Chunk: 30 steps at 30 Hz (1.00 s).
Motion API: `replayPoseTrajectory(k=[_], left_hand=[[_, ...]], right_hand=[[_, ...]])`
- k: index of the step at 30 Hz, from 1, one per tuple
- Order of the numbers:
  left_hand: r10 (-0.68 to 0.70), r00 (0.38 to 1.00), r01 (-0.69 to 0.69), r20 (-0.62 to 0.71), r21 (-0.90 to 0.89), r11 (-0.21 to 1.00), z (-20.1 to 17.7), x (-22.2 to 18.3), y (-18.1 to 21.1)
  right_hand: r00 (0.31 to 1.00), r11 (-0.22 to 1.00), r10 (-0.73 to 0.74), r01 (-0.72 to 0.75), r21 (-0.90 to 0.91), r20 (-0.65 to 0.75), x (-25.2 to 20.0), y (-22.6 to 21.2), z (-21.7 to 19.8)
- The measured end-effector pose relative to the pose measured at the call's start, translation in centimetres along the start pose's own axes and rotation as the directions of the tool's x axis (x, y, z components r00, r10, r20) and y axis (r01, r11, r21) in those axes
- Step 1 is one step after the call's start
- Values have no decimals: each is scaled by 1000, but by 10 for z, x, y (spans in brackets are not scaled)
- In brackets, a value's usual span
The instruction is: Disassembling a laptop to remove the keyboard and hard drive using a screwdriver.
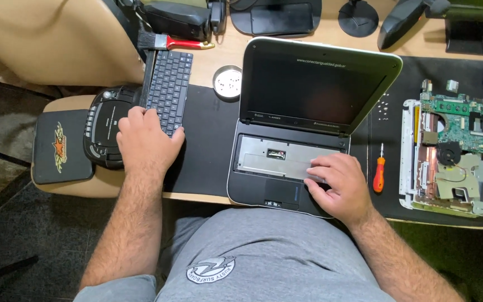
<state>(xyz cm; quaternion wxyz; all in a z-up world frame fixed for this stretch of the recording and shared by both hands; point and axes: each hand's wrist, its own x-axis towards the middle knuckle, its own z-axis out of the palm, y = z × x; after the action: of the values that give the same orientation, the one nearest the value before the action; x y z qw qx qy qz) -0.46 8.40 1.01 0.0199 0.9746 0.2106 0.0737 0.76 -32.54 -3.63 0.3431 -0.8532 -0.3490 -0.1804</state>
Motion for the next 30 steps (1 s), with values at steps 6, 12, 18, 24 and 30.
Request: replayPoseTrajectory(k=[6, 12, 18, 24, 30], left_hand=[[33, 999, -33, 44, 3, 999, 2, 2, -1], [147, 987, -151, -65, -67, 986, -15, 0, 4], [593, 757, -619, -276, -594, 514, 11, -25, 49], [504, 863, -344, -35, -770, 537, 9, -54, 95], [405, 912, -192, 64, -806, 560, 1, -62, 113]], right_hand=[[997, 992, 46, -38, -123, 65, 5, -3, -2], [999, 963, 25, -12, -270, 44, -2, 2, 0], [987, 971, -41, 76, -225, 155, -11, 10, -6], [963, 966, -60, 122, -229, 263, -9, 1, -11], [941, 965, -111, 178, -192, 319, -4, 2, -8]])
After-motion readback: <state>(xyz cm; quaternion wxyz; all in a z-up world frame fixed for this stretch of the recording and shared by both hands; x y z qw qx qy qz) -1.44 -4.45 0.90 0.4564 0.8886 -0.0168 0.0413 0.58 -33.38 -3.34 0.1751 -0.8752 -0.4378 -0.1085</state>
